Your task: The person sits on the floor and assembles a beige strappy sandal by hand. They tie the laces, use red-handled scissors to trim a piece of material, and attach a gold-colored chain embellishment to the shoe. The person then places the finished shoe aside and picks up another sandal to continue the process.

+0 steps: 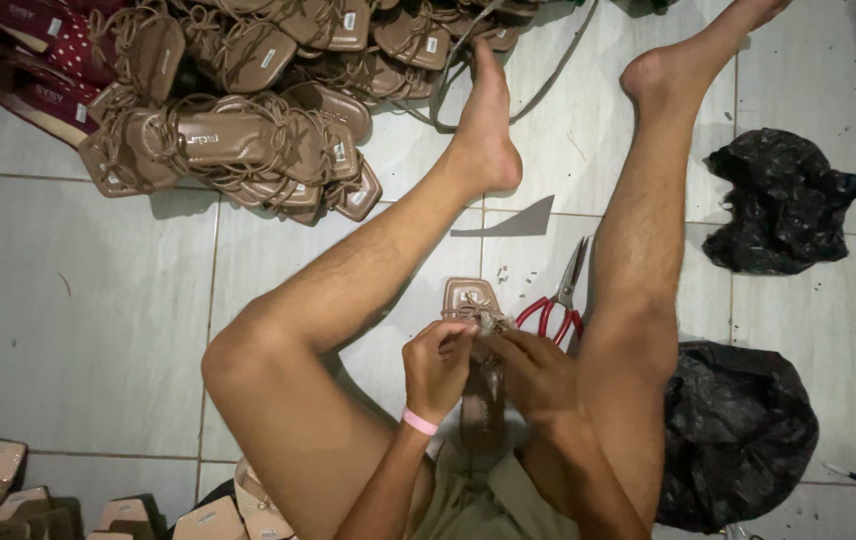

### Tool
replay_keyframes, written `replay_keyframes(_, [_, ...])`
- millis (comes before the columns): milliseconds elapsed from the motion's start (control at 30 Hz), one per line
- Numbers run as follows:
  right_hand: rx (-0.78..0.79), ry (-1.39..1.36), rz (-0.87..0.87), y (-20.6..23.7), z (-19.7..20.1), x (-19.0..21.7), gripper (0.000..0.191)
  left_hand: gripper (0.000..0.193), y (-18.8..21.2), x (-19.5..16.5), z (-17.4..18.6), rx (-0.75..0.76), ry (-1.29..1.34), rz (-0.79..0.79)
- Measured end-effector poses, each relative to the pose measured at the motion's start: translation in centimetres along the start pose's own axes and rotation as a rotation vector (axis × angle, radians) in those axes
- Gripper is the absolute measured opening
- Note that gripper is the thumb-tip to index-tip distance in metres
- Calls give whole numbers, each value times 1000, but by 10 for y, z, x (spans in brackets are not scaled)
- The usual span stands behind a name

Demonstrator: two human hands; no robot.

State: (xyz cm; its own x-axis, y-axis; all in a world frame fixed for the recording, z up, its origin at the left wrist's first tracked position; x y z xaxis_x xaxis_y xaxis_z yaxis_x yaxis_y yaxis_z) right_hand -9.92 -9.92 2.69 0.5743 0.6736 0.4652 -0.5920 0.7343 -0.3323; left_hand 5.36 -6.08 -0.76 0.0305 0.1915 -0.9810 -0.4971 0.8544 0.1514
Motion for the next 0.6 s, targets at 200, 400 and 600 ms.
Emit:
replay_keyframes(200, [47,-47,-52,-6,6,4,40,9,0,4,-5,-22,-104,-11])
replay_keyframes(400, [136,125,-77,-4,-4,2,39,5,10,-6,-17,-65,-233,-287])
replay_keyframes(600, [387,73,-72,-2,-27,-9,41,3,13,10,-18,-120,-193,-263])
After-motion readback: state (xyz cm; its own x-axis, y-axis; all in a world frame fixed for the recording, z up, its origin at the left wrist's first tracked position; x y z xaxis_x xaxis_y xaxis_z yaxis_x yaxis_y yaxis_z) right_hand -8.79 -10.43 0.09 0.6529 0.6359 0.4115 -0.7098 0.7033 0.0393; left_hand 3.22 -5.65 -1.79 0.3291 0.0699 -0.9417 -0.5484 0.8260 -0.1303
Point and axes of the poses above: each hand's wrist, its own y-axis away from the middle knuckle, its own z-axis out of the back of the hand, x = y × z, the point moved 9 cm from there along -y, towards the middle knuckle
